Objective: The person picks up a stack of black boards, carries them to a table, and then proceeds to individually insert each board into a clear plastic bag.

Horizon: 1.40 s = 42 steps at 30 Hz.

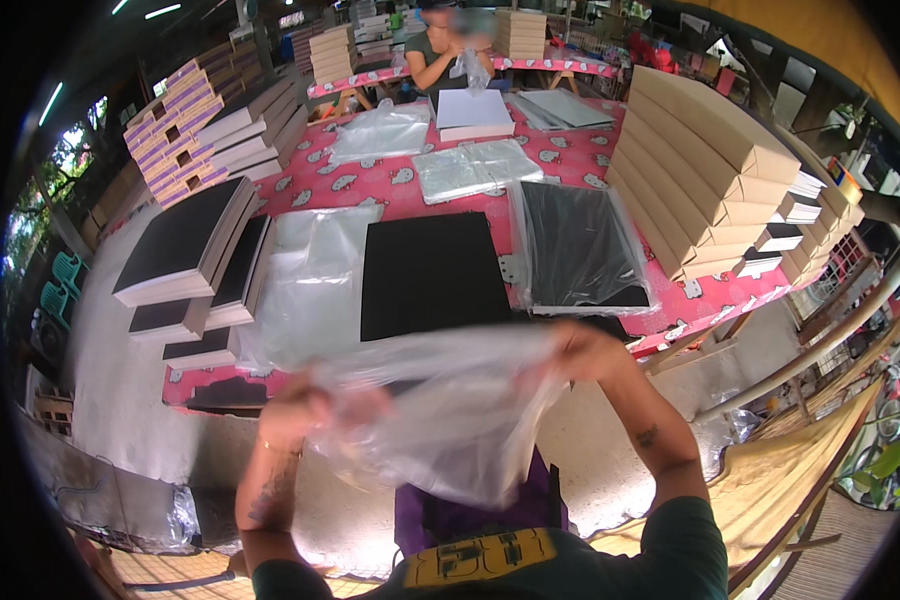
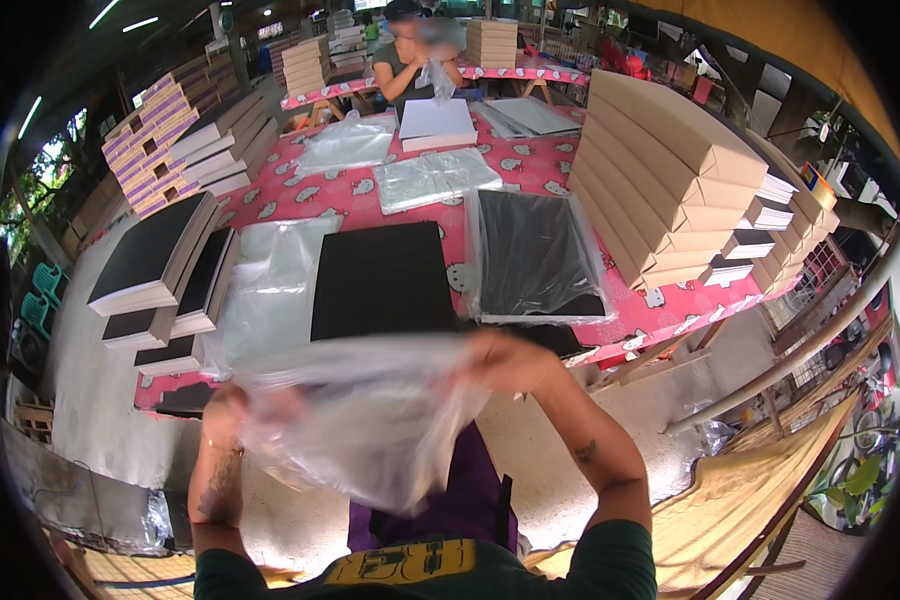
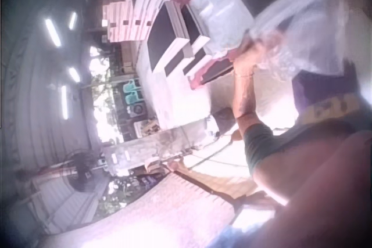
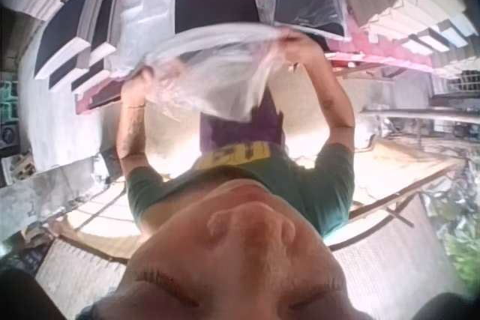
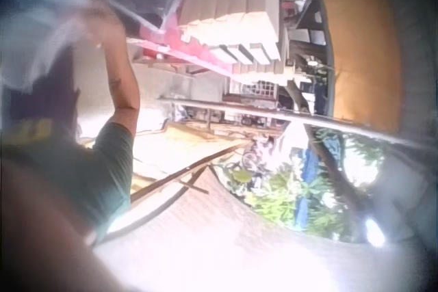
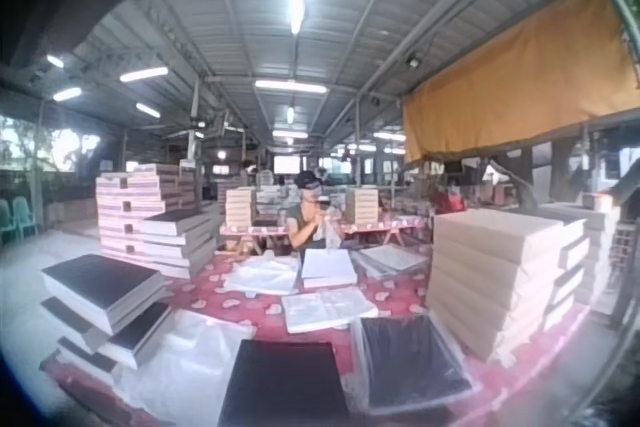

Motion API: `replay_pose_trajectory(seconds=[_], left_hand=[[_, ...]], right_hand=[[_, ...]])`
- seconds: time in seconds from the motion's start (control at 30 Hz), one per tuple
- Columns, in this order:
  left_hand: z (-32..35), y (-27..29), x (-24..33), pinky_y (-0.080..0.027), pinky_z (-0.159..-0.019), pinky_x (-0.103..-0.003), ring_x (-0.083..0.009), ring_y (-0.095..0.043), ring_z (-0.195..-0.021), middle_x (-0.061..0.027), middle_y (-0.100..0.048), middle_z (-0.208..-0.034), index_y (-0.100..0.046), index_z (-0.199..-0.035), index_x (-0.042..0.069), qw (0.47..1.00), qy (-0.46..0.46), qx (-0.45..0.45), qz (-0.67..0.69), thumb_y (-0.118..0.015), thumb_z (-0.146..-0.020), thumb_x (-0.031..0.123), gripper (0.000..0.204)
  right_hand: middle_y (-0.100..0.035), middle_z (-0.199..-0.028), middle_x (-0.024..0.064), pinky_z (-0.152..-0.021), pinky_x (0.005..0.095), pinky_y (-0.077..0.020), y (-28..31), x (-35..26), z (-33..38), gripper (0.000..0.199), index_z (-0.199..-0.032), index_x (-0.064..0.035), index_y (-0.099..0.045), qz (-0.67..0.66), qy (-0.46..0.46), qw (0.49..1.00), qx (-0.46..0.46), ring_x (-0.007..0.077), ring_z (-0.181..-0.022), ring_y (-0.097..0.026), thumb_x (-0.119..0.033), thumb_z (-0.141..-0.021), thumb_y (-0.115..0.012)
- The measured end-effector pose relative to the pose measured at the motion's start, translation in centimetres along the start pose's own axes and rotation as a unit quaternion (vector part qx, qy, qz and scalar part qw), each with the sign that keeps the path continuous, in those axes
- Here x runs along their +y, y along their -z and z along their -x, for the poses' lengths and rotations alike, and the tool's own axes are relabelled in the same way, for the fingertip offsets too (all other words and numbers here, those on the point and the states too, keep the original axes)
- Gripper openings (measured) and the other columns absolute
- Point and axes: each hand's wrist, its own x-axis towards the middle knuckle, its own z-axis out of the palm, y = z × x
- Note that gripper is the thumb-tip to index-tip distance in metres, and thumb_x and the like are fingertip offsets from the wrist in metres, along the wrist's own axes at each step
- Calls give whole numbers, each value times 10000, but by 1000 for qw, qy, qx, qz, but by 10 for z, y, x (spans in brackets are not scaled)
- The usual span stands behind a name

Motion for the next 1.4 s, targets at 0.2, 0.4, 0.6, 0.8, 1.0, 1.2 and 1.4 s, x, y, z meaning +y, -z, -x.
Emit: replay_pose_trajectory(seconds=[0.2,0.4,0.6,0.8,1.0,1.2,1.4], left_hand=[[15,-2,-30,-482,-572,-307,-198,-616,-646,-111,-672,-764,-672,-841,20,967,-149,156,134,-649,-873,186,171],[52,12,-86,-504,-812,-350,-203,-640,-880,-150,-663,-1021,-650,-1043,-58,987,91,-98,94,-642,-852,120,261],[86,2,-91,-508,-761,-311,-170,-641,-773,-89,-659,-840,-616,-914,-12,929,246,152,233,-695,-649,87,293],[73,-94,-137,-420,-565,-219,-31,-464,-671,2,-539,-794,-563,-993,25,852,130,504,60,-623,-819,-17,189],[51,-86,-171,-411,-527,-224,-62,-468,-565,-50,-564,-696,-510,-1316,17,811,153,549,-133,-451,-825,-61,501],[65,-110,-122,-398,-492,-239,-75,-458,-514,-57,-561,-608,-598,-1179,-30,810,201,520,-182,-472,-776,-89,427],[97,-47,-68,-407,-862,-300,-123,-508,-978,-12,-525,-978,-515,-1093,64,905,-71,391,153,-690,-819,146,335]], right_hand=[[-628,-849,49,-598,226,-456,4,38,14,371,-1040,20,-614,-31,-12,999,-9,105,-689,-579,-277,-830,-685],[-662,-833,70,-847,510,-489,2,47,11,257,-939,-60,-643,-278,84,951,101,209,-722,-650,-272,-808,-703],[-635,-885,60,-840,284,-468,-16,71,45,246,-947,22,-634,-59,-85,991,-80,126,-890,-599,-128,-779,-733],[-570,-874,62,-625,240,-473,-54,164,73,253,-1053,-21,-502,212,-38,883,418,89,-705,-555,35,-826,-600],[-542,-692,58,-521,227,-430,-61,149,18,503,-1381,-69,-411,303,25,791,531,86,-544,-486,-52,-887,-504],[-579,-721,27,-544,211,-416,-81,136,32,368,-1236,-23,-579,339,110,753,554,60,-594,-496,7,-879,-498],[-585,-1017,41,-748,231,-444,-79,36,58,449,-1065,-36,-532,20,142,938,314,104,-819,-588,-140,-673,-723]])
